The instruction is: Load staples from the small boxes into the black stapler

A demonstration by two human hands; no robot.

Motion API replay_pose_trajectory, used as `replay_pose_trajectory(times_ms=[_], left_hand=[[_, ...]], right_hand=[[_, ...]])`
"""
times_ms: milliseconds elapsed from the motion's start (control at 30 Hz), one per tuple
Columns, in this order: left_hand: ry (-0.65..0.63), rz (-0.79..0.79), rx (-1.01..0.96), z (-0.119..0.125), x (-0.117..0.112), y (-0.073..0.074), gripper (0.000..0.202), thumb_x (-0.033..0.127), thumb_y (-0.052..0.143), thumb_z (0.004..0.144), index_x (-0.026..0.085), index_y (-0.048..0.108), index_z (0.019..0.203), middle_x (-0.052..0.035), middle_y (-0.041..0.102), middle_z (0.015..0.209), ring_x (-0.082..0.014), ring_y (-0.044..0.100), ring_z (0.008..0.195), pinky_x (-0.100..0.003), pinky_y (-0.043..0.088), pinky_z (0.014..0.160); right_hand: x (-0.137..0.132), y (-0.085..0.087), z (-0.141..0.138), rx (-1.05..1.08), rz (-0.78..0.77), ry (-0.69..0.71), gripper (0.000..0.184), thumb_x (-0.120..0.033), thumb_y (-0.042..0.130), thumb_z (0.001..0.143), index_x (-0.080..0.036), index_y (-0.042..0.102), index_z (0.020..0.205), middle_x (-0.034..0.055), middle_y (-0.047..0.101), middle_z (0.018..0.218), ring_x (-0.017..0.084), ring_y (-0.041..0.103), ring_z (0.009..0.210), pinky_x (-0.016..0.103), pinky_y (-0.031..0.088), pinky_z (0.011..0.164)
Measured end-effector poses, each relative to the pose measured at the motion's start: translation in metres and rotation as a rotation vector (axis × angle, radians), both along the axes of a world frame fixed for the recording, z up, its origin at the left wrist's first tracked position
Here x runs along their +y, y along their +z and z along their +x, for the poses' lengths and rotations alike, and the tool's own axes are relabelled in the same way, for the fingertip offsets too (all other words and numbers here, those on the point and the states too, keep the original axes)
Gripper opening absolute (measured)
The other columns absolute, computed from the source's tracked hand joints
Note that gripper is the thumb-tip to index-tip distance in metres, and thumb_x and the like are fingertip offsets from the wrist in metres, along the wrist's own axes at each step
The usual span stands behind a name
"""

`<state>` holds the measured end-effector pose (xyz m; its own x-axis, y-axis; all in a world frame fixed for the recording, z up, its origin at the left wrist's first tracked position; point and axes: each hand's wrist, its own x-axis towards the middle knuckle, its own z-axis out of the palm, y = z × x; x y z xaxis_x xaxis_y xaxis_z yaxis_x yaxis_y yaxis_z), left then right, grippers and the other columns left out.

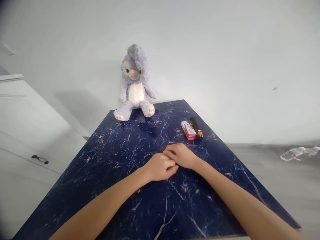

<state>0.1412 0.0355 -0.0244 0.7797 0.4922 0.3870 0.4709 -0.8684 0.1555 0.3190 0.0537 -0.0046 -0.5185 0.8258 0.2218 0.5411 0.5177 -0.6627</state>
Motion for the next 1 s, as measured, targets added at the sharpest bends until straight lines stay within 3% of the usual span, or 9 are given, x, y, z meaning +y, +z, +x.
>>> replay_pose_trajectory(times_ms=[400, 733, 1000], left_hand=[[-0.009, -0.057, 0.024, 0.001, -0.001, 0.003, 0.037, 0.035, 0.051, 0.095, 0.019, 0.068, 0.066, -0.0037, 0.069, 0.065, -0.0167, 0.063, 0.062, -0.028, 0.039, 0.058], [0.033, -0.057, 0.039, 0.0, -0.004, 0.002, 0.045, 0.039, 0.056, 0.09, 0.018, 0.046, 0.051, -0.0002, 0.055, 0.049, -0.0128, 0.052, 0.051, -0.027, 0.027, 0.05], [0.047, -0.069, 0.025, -0.001, -0.006, 0.002, 0.045, 0.038, 0.058, 0.088, 0.018, 0.048, 0.049, 0.0002, 0.055, 0.049, -0.0128, 0.051, 0.048, -0.028, 0.028, 0.048]], right_hand=[[-0.002, -0.003, 0.0, 0.058, -0.025, -0.048, 0.032, -0.041, 0.052, 0.095, -0.022, 0.074, 0.084, -0.0001, 0.072, 0.074, 0.014, 0.06, 0.062, 0.027, 0.043, 0.061], [-0.005, -0.004, 0.002, 0.018, -0.039, -0.029, 0.035, -0.045, 0.049, 0.098, -0.022, 0.072, 0.085, 0.0011, 0.073, 0.079, 0.016, 0.063, 0.068, 0.029, 0.045, 0.065], [-0.009, -0.01, 0.003, 0.026, -0.029, -0.071, 0.035, -0.047, 0.049, 0.097, -0.022, 0.069, 0.083, 0.0006, 0.07, 0.076, 0.017, 0.06, 0.067, 0.029, 0.044, 0.064]])
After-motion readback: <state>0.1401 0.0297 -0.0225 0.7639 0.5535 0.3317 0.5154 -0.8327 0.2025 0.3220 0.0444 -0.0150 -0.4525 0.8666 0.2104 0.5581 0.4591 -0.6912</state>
